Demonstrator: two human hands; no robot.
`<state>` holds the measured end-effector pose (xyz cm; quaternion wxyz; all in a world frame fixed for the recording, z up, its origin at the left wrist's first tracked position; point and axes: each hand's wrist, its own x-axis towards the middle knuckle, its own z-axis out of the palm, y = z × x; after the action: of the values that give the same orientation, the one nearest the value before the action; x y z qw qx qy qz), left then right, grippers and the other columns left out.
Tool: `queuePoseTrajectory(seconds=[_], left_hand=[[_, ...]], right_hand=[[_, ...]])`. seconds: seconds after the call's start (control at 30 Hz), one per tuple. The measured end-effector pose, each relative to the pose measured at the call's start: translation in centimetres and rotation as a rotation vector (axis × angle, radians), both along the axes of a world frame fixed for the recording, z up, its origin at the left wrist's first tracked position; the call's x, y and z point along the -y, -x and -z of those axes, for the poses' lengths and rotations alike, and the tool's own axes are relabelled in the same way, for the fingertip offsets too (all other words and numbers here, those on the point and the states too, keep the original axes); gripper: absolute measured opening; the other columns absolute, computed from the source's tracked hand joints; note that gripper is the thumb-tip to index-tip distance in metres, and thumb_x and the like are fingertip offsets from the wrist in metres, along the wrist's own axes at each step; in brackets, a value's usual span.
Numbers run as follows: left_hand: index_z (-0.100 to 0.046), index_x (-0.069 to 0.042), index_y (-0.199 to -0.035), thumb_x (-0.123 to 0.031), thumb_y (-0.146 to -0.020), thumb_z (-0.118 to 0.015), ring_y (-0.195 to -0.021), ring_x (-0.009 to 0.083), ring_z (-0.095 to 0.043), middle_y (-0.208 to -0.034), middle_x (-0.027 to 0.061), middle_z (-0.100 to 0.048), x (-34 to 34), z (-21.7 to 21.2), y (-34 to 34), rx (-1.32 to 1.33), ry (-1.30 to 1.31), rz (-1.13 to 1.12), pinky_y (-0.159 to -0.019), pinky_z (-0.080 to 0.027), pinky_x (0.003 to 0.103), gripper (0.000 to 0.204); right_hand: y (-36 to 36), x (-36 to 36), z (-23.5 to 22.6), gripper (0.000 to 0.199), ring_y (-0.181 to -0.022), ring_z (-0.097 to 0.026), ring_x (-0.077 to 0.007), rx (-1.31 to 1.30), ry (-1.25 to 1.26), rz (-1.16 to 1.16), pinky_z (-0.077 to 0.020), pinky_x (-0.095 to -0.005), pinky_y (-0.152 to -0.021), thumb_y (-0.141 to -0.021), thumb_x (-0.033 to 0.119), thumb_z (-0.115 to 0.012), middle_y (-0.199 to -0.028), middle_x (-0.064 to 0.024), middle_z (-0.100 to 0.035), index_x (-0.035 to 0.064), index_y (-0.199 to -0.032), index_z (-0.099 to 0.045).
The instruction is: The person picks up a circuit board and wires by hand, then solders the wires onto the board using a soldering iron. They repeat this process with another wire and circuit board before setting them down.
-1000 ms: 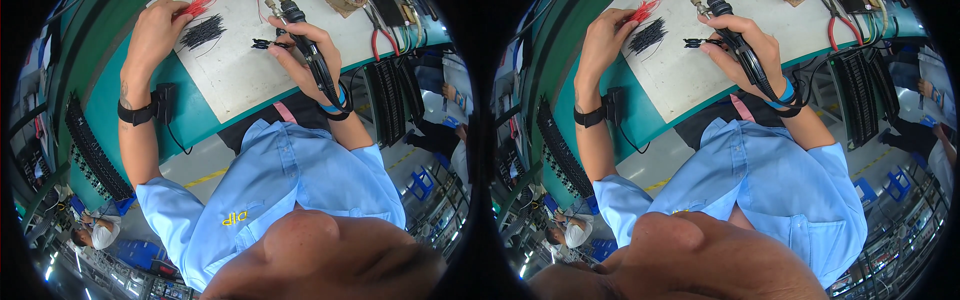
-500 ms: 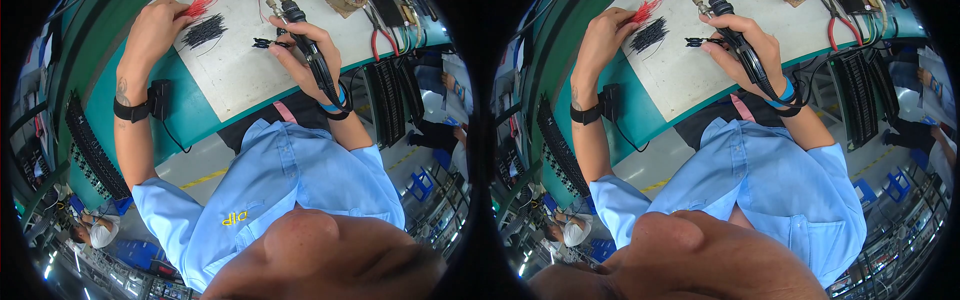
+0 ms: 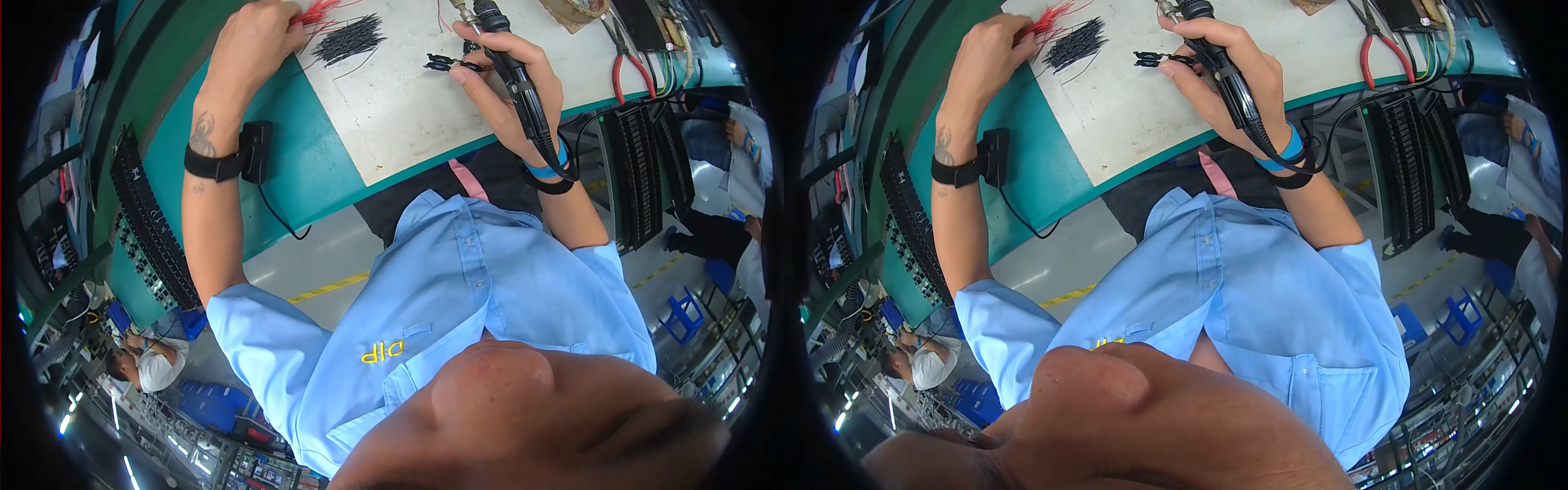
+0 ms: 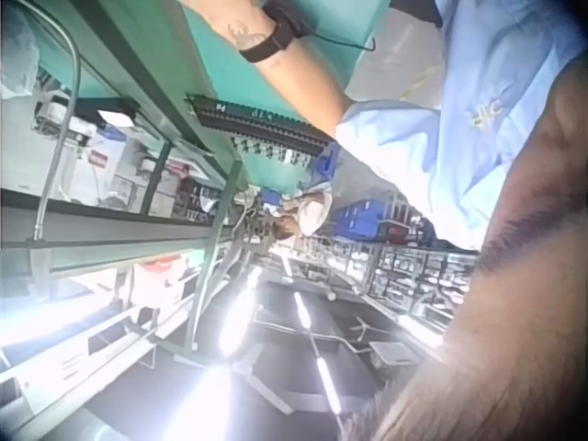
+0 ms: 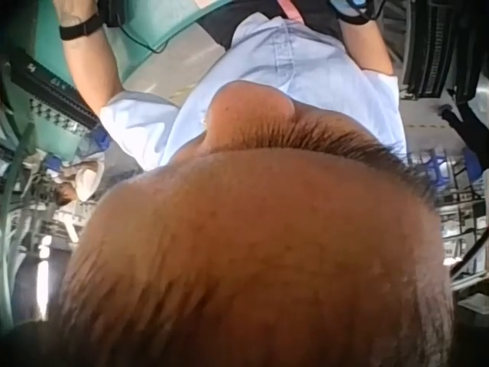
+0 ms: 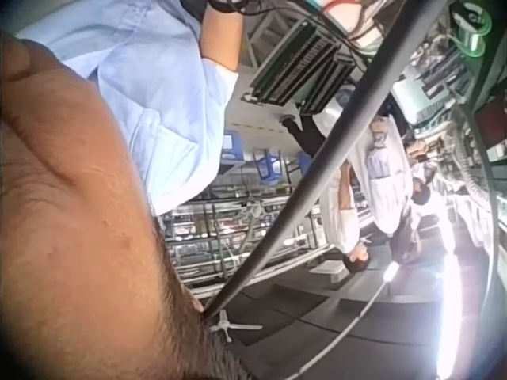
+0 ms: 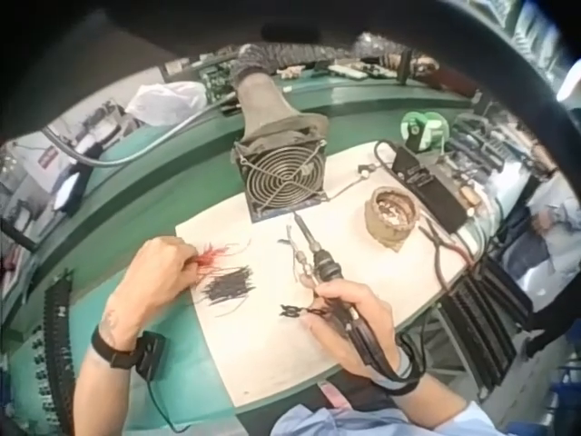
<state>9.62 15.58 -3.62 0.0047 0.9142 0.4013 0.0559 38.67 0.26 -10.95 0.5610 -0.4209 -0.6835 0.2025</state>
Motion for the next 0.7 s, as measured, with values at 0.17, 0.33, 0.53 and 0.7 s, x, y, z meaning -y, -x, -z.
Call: queuePoseTrajectory(seconds=[0.17,0.33,0.53,0.7], left_hand=[[-0.072,0.000,-0.099,-0.010,-0.089,-0.071,-0.087,0.0341,-0.066,-0.093,0.0145,-0.069,3.8,0.1,3.6,0.040,0.003,-0.128,-0.077,-0.054,0.044,0.015],[-0.073,-0.001,-0.101,-0.009,-0.088,-0.070,-0.089,0.0351,-0.067,-0.094,0.0142,-0.070,7.7,-0.3,5.1,0.092,0.065,-0.239,-0.077,-0.055,0.046,0.016],[-0.073,-0.001,-0.103,-0.010,-0.088,-0.070,-0.096,0.0338,-0.067,-0.103,0.0128,-0.071,9.5,-0.8,4.9,0.130,0.035,-0.268,-0.081,-0.053,0.044,0.017],[-0.073,-0.001,-0.103,-0.011,-0.089,-0.070,-0.098,0.0320,-0.066,-0.101,0.0111,-0.070,9.5,-1.7,2.6,0.154,-0.119,-0.142,-0.080,-0.050,0.044,0.017]], right_hand=[[-0.1,0.0,-0.2,0.047,-0.094,-0.074,-0.0153,-0.016,-0.009,-0.015,-0.0583,-0.0265,-0.079,-0.089,-0.001,-0.079,-0.126,-0.0244,-0.070,0.0050,-0.128,-0.053],[-0.1,-0.2,-0.2,0.048,-0.093,-0.074,-0.0155,-0.009,-0.037,-0.035,-0.0584,-0.0269,-0.079,-0.089,-0.002,-0.079,-0.126,-0.0263,-0.070,0.0048,-0.128,-0.053],[-0.2,-0.2,0.1,0.048,-0.093,-0.073,-0.0161,0.000,-0.034,-0.013,-0.0588,-0.0282,-0.080,-0.088,-0.004,-0.078,-0.126,-0.0274,-0.069,0.0041,-0.128,-0.052],[-0.3,-0.2,0.2,0.047,-0.093,-0.073,-0.0160,0.001,-0.019,-0.011,-0.0591,-0.0285,-0.081,-0.089,-0.004,-0.078,-0.126,-0.0277,-0.069,0.0040,-0.128,-0.053]])
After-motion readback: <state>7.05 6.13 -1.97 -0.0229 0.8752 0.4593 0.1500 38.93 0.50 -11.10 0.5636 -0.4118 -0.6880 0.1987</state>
